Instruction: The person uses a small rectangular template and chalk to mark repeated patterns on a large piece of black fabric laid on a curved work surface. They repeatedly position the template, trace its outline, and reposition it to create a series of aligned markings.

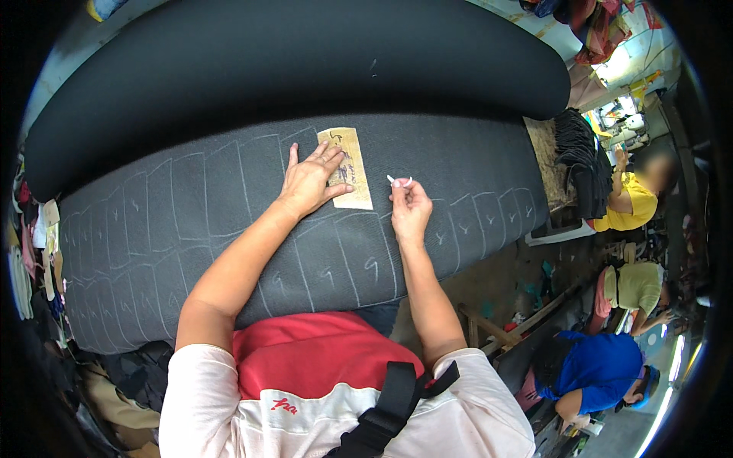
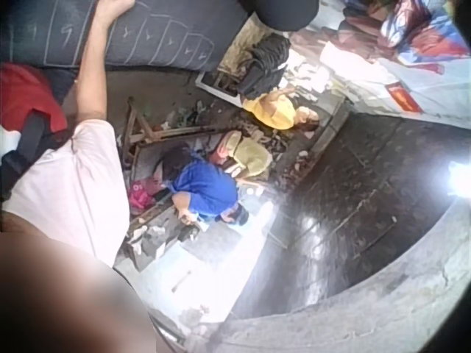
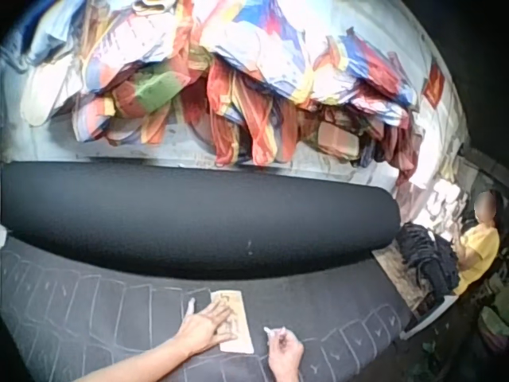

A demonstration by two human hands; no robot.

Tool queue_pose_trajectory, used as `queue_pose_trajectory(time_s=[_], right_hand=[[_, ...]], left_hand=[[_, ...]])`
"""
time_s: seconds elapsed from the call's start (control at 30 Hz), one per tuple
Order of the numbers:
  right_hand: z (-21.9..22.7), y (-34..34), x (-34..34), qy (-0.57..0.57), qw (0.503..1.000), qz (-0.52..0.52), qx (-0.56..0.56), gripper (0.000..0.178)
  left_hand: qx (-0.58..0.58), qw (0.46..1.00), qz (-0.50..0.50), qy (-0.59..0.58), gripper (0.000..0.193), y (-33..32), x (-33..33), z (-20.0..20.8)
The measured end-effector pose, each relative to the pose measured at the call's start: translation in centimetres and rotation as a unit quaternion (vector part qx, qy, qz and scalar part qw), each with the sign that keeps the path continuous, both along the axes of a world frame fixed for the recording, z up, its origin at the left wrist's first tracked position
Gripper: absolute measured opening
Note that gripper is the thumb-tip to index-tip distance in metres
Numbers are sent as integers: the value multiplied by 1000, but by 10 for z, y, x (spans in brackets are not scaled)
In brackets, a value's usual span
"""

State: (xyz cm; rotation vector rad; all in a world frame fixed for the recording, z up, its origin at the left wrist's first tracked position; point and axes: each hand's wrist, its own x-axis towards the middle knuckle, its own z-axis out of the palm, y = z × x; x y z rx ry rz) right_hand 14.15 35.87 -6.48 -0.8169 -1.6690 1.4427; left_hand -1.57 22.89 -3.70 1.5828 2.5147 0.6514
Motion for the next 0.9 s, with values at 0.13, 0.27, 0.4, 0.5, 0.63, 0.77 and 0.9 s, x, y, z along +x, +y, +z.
queue_pose_trajectory(time_s=[0.13,0.27,0.4,0.5,0.63,0.77,0.9], right_hand=[[15,16,-31,-94,992,23,76,12],[28,21,-85,-170,953,79,237,14],[39,18,-128,-215,927,142,273,19],[45,14,-147,-285,891,193,297,18],[56,21,-158,-379,858,147,313,21],[63,43,-151,-434,854,66,280,20],[54,46,-150,-419,858,55,292,18]], left_hand=[[-12,1000,3,-12,68,0,3,-2],[-32,999,9,-25,68,1,3,0],[-25,999,12,-33,70,3,5,2],[-22,999,13,-32,70,2,4,3],[-16,998,14,-56,69,-1,3,3],[-6,998,15,-54,68,-3,1,0],[-5,999,14,-49,66,-6,-1,-2]])
